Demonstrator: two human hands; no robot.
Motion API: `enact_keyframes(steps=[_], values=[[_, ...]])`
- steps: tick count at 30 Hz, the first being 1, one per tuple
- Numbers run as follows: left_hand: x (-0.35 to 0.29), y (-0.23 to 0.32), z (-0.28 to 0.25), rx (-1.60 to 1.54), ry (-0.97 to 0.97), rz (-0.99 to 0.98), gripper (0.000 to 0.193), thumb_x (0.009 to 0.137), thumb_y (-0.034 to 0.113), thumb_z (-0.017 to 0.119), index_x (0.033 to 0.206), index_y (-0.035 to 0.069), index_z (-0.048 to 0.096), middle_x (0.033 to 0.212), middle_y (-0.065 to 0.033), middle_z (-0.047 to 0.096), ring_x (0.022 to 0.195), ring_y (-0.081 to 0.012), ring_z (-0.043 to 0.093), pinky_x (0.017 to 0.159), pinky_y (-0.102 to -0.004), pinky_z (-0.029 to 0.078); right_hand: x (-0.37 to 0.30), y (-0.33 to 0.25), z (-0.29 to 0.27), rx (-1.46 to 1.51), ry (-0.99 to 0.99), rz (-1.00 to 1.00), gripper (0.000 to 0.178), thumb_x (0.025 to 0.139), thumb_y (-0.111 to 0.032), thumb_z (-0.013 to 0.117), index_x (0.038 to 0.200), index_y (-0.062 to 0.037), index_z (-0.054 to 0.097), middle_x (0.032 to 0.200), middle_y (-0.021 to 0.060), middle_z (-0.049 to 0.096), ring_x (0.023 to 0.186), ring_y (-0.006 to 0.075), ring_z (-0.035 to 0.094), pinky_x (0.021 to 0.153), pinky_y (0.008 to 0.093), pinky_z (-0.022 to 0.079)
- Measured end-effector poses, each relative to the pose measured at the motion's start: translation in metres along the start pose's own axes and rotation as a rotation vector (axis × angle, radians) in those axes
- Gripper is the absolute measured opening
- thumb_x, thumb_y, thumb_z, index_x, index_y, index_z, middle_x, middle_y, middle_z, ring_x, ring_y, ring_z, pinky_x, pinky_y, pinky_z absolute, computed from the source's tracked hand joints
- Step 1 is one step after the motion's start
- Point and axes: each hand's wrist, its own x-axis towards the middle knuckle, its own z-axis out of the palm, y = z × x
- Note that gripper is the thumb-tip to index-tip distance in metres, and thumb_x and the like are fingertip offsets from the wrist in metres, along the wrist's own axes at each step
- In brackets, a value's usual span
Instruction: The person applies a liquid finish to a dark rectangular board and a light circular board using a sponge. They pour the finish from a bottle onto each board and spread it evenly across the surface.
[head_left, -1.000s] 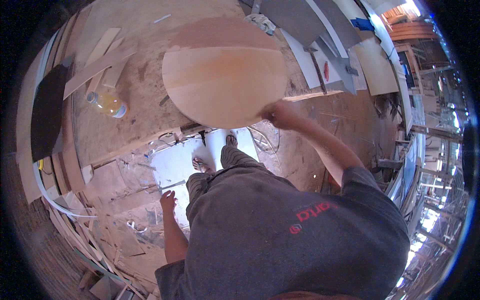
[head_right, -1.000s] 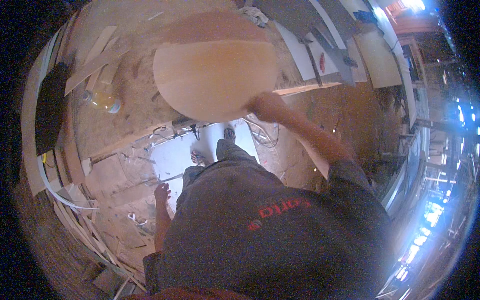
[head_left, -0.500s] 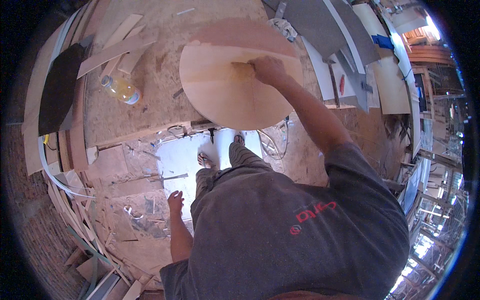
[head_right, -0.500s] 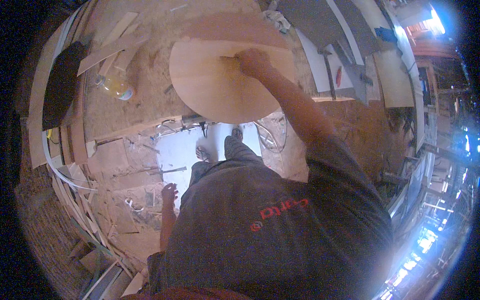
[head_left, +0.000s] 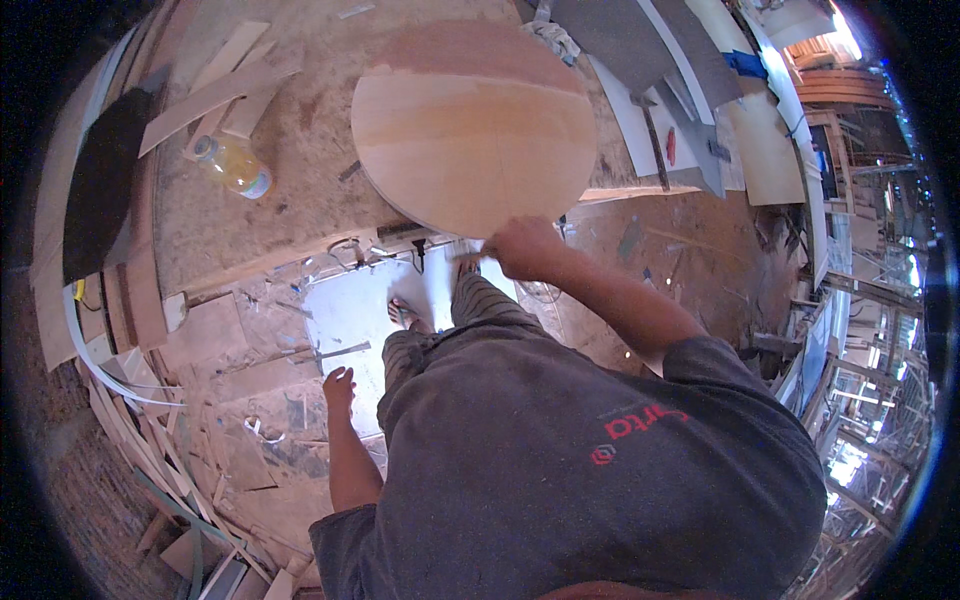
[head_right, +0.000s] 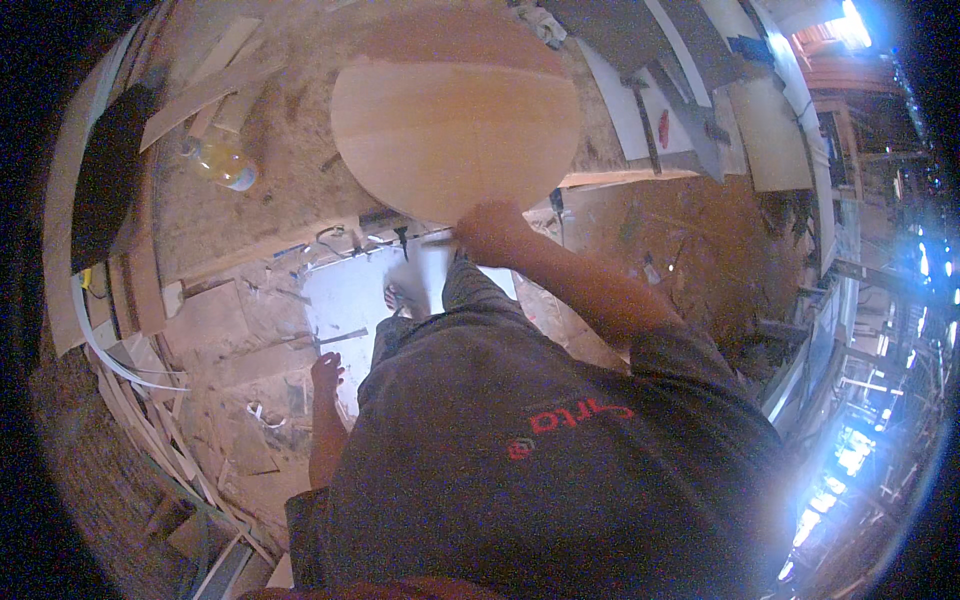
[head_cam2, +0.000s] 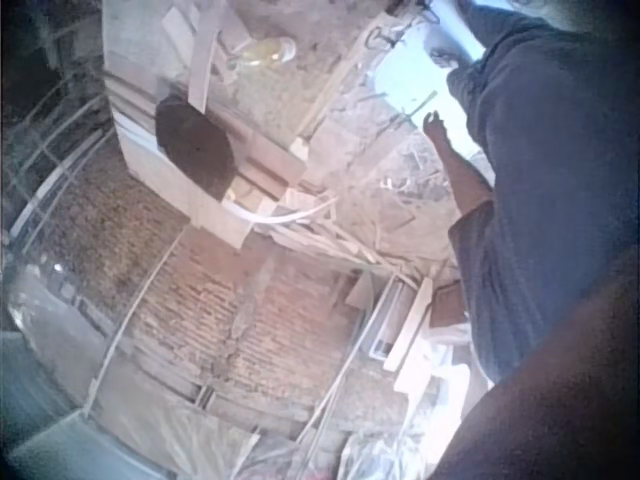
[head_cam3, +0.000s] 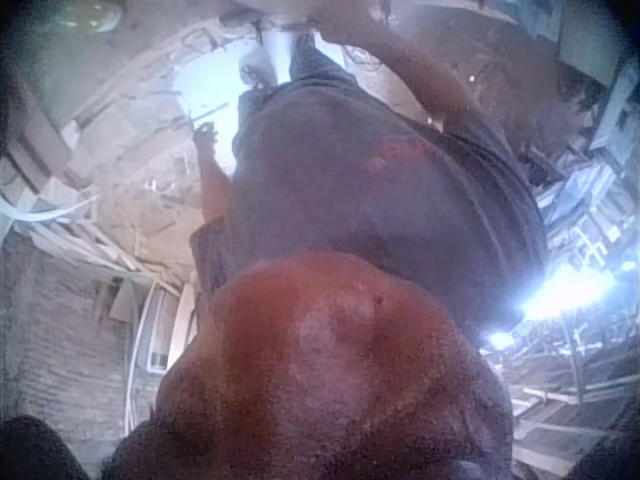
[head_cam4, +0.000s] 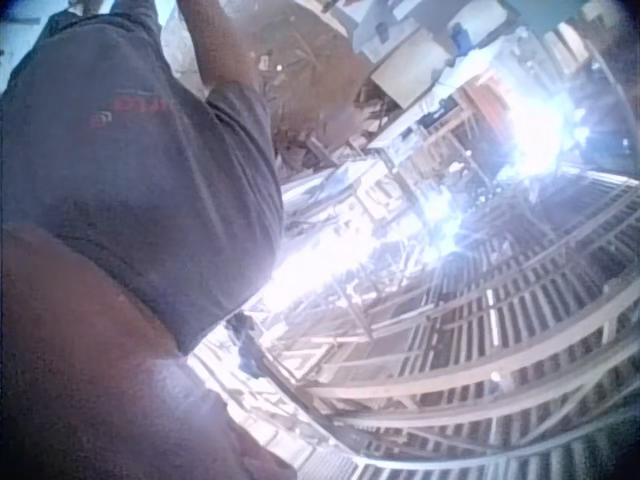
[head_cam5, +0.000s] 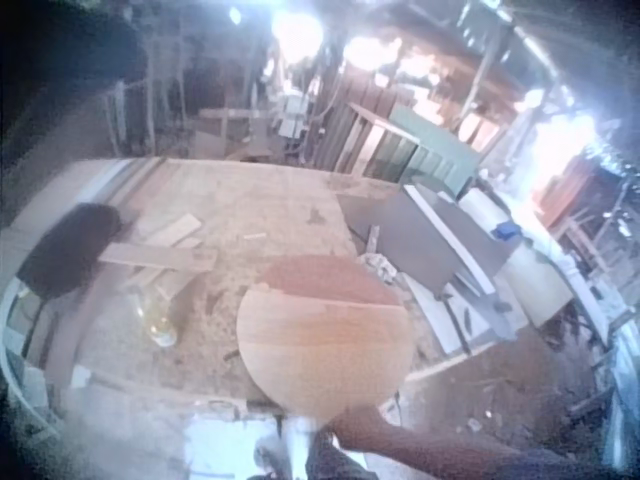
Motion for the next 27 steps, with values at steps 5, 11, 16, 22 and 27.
enact_keyframes(steps=[5, 11, 16, 22, 27], values=[[-0.001, 0.026, -0.02, -0.077, 0.069, 0.104, 0.045, 0.093, 0.025, 0.074, 0.131, 0.004, 0.064, 0.097, -0.0103, 0.07, 0.075, -0.0179, 0.068, 0.052, -0.03, 0.046, 0.029, 0.021, -0.038, 0.353, 0.34, 0.125, 0.029, 0.087, -0.012, 0.063, 0.112, -0.0181, 0.075, 0.107, 0.0096, 0.074, 0.098, 0.0371, 0.07, 0.086, 0.0499, 0.055], [-0.017, 0.006, -0.017, -0.069, 0.078, 0.016, 0.049, 0.091, 0.026, 0.076, 0.133, 0.004, 0.063, 0.096, -0.0112, 0.07, 0.077, -0.0184, 0.069, 0.052, -0.0293, 0.048, 0.127, 0.051, -0.026, -0.022, 0.575, -0.015, 0.036, 0.091, -0.012, 0.06, 0.126, -0.0151, 0.068, 0.127, 0.0079, 0.067, 0.115, 0.0321, 0.064, 0.096, 0.0477, 0.053], [-0.047, -0.007, 0.017, -0.155, 0.16, -0.043, 0.048, 0.092, 0.025, 0.076, 0.133, 0.004, 0.062, 0.096, -0.0102, 0.072, 0.075, -0.0184, 0.069, 0.052, -0.031, 0.049, 0.139, 0.063, -0.078, -0.005, 0.382, 0.019, 0.032, 0.092, -0.015, 0.059, 0.122, -0.0162, 0.072, 0.123, 0.0087, 0.07, 0.112, 0.0329, 0.066, 0.094, 0.0489, 0.054], [-0.053, -0.028, 0.03, -0.101, 0.043, -0.104, 0.047, 0.091, 0.029, 0.078, 0.131, 0.007, 0.065, 0.096, -0.0096, 0.072, 0.072, -0.0181, 0.07, 0.052, -0.0316, 0.047, 0.18, 0.086, -0.075, -0.047, 0.431, 0.056, 0.029, 0.088, -0.018, 0.062, 0.112, -0.0196, 0.078, 0.101, 0.014, 0.075, 0.096, 0.0354, 0.072, 0.086, 0.0499, 0.057], [-0.028, -0.006, 0.011, -0.009, 0.001, -0.052, 0.048, 0.09, 0.029, 0.078, 0.13, 0.005, 0.065, 0.093, -0.0103, 0.072, 0.071, -0.0186, 0.07, 0.051, -0.0321, 0.048, 0.118, 0.017, -0.056, 0.076, 0.237, -0.019, 0.027, 0.084, -0.021, 0.066, 0.108, -0.0186, 0.079, 0.094, 0.0148, 0.076, 0.088, 0.037, 0.073, 0.081, 0.0504, 0.058]])
